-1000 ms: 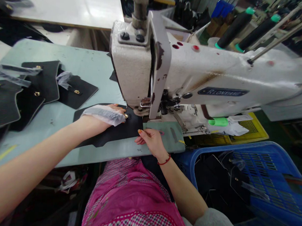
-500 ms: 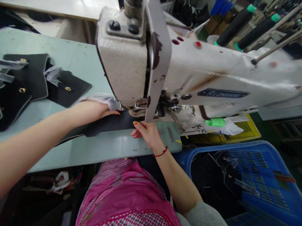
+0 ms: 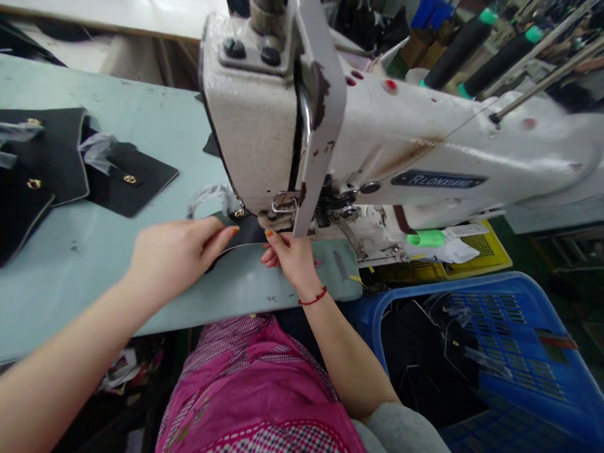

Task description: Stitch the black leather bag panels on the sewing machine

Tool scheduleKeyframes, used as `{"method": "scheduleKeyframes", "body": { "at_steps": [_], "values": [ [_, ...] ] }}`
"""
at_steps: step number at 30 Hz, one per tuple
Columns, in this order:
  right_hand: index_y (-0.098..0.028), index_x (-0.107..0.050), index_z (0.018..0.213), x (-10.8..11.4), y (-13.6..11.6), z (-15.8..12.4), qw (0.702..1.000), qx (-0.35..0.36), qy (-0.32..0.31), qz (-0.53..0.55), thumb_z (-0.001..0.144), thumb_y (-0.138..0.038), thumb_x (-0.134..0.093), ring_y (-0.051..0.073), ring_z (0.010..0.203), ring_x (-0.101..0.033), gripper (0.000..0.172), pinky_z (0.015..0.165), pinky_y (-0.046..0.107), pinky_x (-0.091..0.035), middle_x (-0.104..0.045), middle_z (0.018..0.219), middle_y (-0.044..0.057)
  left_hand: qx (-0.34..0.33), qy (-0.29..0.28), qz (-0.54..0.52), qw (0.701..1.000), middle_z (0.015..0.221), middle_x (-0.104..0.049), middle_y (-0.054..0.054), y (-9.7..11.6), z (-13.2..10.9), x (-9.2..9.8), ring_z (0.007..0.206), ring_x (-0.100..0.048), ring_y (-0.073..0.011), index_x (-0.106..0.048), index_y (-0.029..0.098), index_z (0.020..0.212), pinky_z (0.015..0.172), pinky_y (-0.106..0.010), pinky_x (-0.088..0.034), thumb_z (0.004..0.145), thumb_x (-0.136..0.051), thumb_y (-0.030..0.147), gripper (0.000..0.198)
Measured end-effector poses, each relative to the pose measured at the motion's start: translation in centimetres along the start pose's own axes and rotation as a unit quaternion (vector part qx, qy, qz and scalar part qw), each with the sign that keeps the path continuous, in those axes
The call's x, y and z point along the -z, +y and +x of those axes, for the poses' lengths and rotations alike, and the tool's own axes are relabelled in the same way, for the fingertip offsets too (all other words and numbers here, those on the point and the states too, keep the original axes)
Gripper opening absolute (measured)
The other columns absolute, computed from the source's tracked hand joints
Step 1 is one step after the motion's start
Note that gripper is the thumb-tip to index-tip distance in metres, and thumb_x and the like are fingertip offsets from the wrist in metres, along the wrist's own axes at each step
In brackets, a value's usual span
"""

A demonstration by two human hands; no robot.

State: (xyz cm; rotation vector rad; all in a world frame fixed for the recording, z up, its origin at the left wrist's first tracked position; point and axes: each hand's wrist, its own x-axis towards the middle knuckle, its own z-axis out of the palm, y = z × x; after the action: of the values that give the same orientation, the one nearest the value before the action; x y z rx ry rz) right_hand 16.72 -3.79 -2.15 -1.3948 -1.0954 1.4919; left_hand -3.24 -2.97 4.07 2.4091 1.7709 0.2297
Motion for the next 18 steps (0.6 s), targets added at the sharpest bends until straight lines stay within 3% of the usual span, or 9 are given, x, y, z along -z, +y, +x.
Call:
{"method": "scheduleKeyframes", "body": {
  "at_steps": [1,2,4,6,7,9,11,13,18],
  "values": [
    [-0.015,-0.066,0.075,0.0,0.0,-0.1,1.000,0.005,0.000,-0.001,0.083,-0.072,-0.056,0.012,0.049,-0.062,0.059,0.049,0.021,-0.050,-0.070,0.064,0.006,-0.013,-0.021,-0.148,0.989,0.059,-0.054,-0.003,1.2,-1.6,-0.9,0.055,-0.051,-0.0175,-0.059,0.021,0.071,0.055,-0.029,-0.035,0.097,-0.037,0.058,0.051],
    [-0.015,-0.066,0.074,0.0,-0.1,-0.1,1.000,0.009,0.001,-0.001,0.083,-0.072,-0.056,0.012,0.049,-0.062,0.059,0.049,0.021,-0.049,-0.070,0.063,0.006,-0.014,-0.073,-0.313,0.947,0.056,-0.051,-0.001,2.3,-3.0,-2.2,0.052,-0.047,-0.0151,-0.056,0.021,0.066,0.053,-0.027,-0.035,0.095,-0.041,0.059,0.050],
    [-0.015,-0.065,0.073,0.1,-0.3,-0.2,1.000,0.015,0.003,-0.007,0.083,-0.072,-0.056,0.012,0.048,-0.061,0.058,0.049,0.021,-0.049,-0.069,0.062,0.005,0.065,-0.120,-0.564,0.814,0.057,-0.049,0.002,4.1,-4.3,-5.1,0.049,-0.043,-0.0126,-0.060,0.021,0.080,0.048,-0.025,-0.033,0.088,-0.056,0.060,0.040],
    [-0.016,-0.065,0.073,0.1,-0.4,-0.3,1.000,0.019,0.010,-0.022,0.084,-0.072,-0.056,0.012,0.049,-0.061,0.058,0.050,0.022,-0.049,-0.068,0.061,0.005,0.148,-0.083,-0.708,0.686,0.066,-0.053,0.001,5.3,-3.8,-7.5,0.053,-0.046,-0.0122,-0.063,0.021,0.097,0.047,-0.024,-0.033,0.080,-0.066,0.062,0.044],
    [-0.016,-0.065,0.073,0.1,-0.5,-0.4,0.999,0.022,0.016,-0.032,0.084,-0.072,-0.055,0.012,0.049,-0.061,0.058,0.051,0.022,-0.049,-0.068,0.061,0.005,0.173,-0.061,-0.749,0.636,0.072,-0.057,-0.001,5.6,-3.0,-8.2,0.057,-0.050,-0.0130,-0.063,0.020,0.101,0.047,-0.024,-0.034,0.076,-0.069,0.063,0.049],
    [-0.017,-0.065,0.072,0.1,-0.5,-0.4,0.998,0.029,0.027,-0.051,0.085,-0.071,-0.055,0.012,0.048,-0.060,0.057,0.050,0.022,-0.048,-0.067,0.059,0.004,0.210,-0.030,-0.786,0.580,0.081,-0.062,-0.005,5.6,-1.0,-8.7,0.066,-0.056,-0.0152,-0.066,0.017,0.097,0.051,-0.025,-0.038,0.069,-0.075,0.062,0.053],
    [-0.017,-0.064,0.071,0.1,-0.5,-0.5,0.997,0.038,0.032,-0.062,0.086,-0.070,-0.054,0.012,0.047,-0.059,0.056,0.049,0.022,-0.048,-0.066,0.058,0.004,0.258,-0.014,-0.778,0.573,0.077,-0.063,-0.005,5.3,0.7,-8.6,0.066,-0.056,-0.0151,-0.068,0.014,0.085,0.053,-0.025,-0.039,0.062,-0.083,0.055,0.049],
    [-0.017,-0.063,0.070,0.1,-0.5,-0.5,0.996,0.049,0.031,-0.066,0.088,-0.068,-0.053,0.012,0.047,-0.058,0.055,0.049,0.022,-0.047,-0.064,0.057,0.003,0.287,-0.005,-0.757,0.587,0.066,-0.058,-0.002,4.8,1.6,-8.5,0.059,-0.052,-0.0122,-0.066,0.013,0.073,0.052,-0.024,-0.038,0.059,-0.087,0.047,0.042],
    [-0.017,-0.063,0.069,0.1,-0.3,-0.7,0.992,0.086,0.048,-0.080,0.093,-0.061,-0.051,0.011,0.048,-0.057,0.051,0.052,0.021,-0.046,-0.062,0.056,0.002,0.252,-0.022,-0.729,0.636,0.059,-0.052,0.001,4.0,1.5,-9.4,0.054,-0.044,-0.0095,-0.062,0.014,0.063,0.051,-0.023,-0.036,0.065,-0.082,0.051,0.042]
  ]
}}
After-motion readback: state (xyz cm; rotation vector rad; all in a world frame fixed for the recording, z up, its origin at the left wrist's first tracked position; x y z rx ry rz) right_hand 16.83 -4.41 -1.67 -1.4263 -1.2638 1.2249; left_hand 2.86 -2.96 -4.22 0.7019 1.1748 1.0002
